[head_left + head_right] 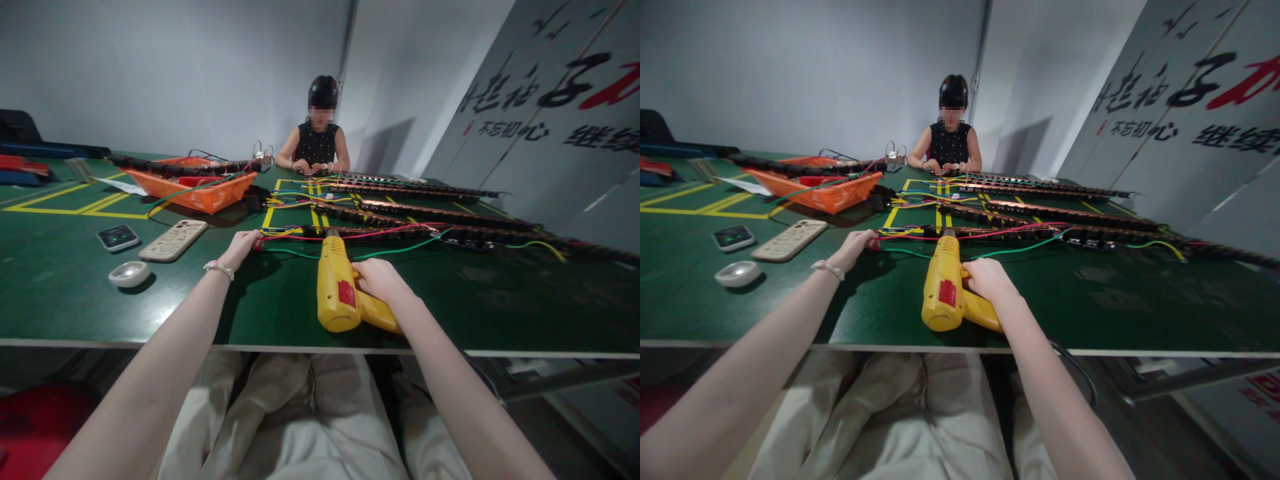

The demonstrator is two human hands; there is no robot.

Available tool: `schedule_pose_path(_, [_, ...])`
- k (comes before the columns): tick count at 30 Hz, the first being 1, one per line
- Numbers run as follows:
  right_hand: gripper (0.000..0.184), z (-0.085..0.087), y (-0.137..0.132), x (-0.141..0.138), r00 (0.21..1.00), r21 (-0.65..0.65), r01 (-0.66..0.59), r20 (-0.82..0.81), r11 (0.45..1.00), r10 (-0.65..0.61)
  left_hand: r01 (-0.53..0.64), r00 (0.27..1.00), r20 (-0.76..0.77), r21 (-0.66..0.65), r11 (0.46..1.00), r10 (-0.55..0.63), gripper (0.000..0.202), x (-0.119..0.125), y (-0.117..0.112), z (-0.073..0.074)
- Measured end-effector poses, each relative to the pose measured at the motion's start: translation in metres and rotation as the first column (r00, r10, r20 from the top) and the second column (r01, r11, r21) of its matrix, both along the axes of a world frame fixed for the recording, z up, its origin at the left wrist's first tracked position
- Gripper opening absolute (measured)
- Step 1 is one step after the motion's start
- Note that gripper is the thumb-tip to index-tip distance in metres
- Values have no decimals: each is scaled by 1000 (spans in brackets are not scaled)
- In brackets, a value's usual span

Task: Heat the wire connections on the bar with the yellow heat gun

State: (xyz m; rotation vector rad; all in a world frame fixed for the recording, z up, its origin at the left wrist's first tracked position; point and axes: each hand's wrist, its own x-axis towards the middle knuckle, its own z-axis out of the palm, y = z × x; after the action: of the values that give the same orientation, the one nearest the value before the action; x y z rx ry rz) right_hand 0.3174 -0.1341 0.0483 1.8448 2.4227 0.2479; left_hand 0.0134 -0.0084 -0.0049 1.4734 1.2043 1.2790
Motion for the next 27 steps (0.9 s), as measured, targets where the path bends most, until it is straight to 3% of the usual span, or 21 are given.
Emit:
schedule_pose_path(6, [23,-4,3,-19,995,22,-102,1,995,102,5,997,80,-46,999,-1,29,3,-3,3])
schedule_pose_path(18, [19,-5,13,-105,942,84,-326,-50,942,331,-30,998,45,-43,999,32,30,2,-3,0])
schedule_pose_path(24, [17,-5,12,-110,935,119,-332,-85,936,343,-10,1000,27,-60,998,12,55,1,-3,2])
schedule_pose_path(27, [17,-6,11,-106,930,119,-342,-99,932,354,8,1000,11,-34,999,-7,57,-2,0,0])
